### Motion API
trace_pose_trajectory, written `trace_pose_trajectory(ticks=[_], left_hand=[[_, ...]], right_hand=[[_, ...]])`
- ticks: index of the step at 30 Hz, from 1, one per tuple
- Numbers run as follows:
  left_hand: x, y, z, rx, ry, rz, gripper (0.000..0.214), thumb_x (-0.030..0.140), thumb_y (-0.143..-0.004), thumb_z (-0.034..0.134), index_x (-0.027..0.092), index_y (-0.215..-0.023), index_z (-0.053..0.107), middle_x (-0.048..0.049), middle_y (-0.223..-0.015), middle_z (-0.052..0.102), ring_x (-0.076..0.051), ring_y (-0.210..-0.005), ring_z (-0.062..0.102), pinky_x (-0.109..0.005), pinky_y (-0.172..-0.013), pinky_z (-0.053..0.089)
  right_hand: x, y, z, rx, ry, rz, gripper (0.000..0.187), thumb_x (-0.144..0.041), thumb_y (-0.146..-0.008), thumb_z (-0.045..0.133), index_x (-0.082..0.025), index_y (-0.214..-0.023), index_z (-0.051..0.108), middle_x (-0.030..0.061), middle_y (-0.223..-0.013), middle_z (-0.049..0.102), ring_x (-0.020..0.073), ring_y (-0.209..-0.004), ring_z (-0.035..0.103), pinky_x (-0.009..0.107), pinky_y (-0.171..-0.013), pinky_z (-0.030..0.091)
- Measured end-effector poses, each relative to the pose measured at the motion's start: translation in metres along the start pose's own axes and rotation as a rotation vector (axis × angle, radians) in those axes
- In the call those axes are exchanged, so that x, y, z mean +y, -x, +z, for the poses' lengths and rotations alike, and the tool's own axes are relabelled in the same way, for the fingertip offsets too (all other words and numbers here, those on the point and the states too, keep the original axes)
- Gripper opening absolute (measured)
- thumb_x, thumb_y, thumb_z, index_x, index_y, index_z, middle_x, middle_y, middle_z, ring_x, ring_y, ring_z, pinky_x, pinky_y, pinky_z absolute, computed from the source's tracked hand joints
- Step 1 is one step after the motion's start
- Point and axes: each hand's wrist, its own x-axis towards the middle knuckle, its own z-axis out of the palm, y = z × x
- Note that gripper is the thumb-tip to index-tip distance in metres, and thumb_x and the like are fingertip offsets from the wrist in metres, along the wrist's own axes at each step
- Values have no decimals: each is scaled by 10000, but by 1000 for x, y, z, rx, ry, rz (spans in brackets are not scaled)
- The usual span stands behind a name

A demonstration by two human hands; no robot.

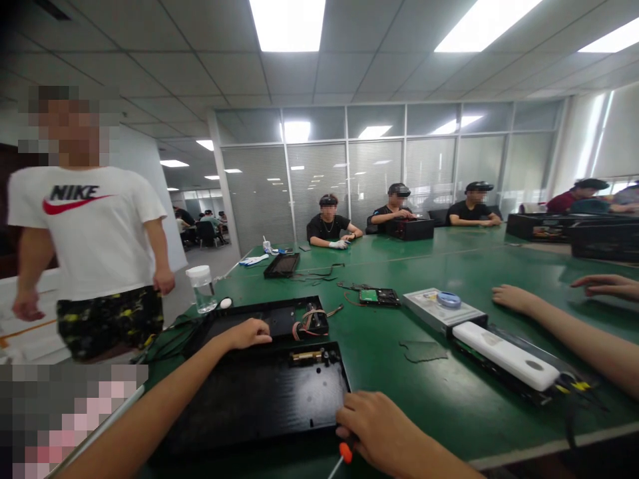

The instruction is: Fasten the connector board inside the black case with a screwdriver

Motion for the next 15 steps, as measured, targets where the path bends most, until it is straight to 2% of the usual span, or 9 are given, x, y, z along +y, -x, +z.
trace_pose_trajectory(ticks=[3,7,9,12,15], left_hand=[[10,-3,1,27,-114,83,232,316,-717,618,177,-896,569,-24,-880,599,-164,-824,543,-222,-717,388],[28,-3,-16,65,-199,147,175,259,-754,582,179,-908,565,-42,-962,595,-179,-924,532,-253,-813,379],[41,4,-32,95,-211,156,174,277,-773,559,179,-917,563,-43,-967,592,-180,-919,532,-258,-816,379],[71,26,-57,104,-218,164,176,303,-793,531,182,-917,558,-36,-942,588,-180,-898,535,-256,-799,376],[109,58,-70,76,-219,192,154,312,-810,503,200,-907,542,-18,-929,576,-170,-863,536,-247,-752,374]], right_hand=[[2,13,1,28,-26,69,137,-244,-835,413,-211,-787,537,27,-778,582,153,-705,524,269,-584,296],[11,4,6,36,-68,115,159,-262,-829,426,-213,-754,558,30,-763,590,153,-698,535,264,-607,322],[22,-12,8,33,-67,135,136,-230,-808,443,-210,-775,574,33,-779,596,156,-717,545,256,-633,345],[47,-45,12,25,-83,170,148,-175,-758,475,-192,-836,601,54,-845,612,175,-797,561,261,-712,380],[73,-79,17,129,-260,176,209,-184,-742,497,-192,-911,620,78,-976,612,208,-937,544,302,-822,388]])
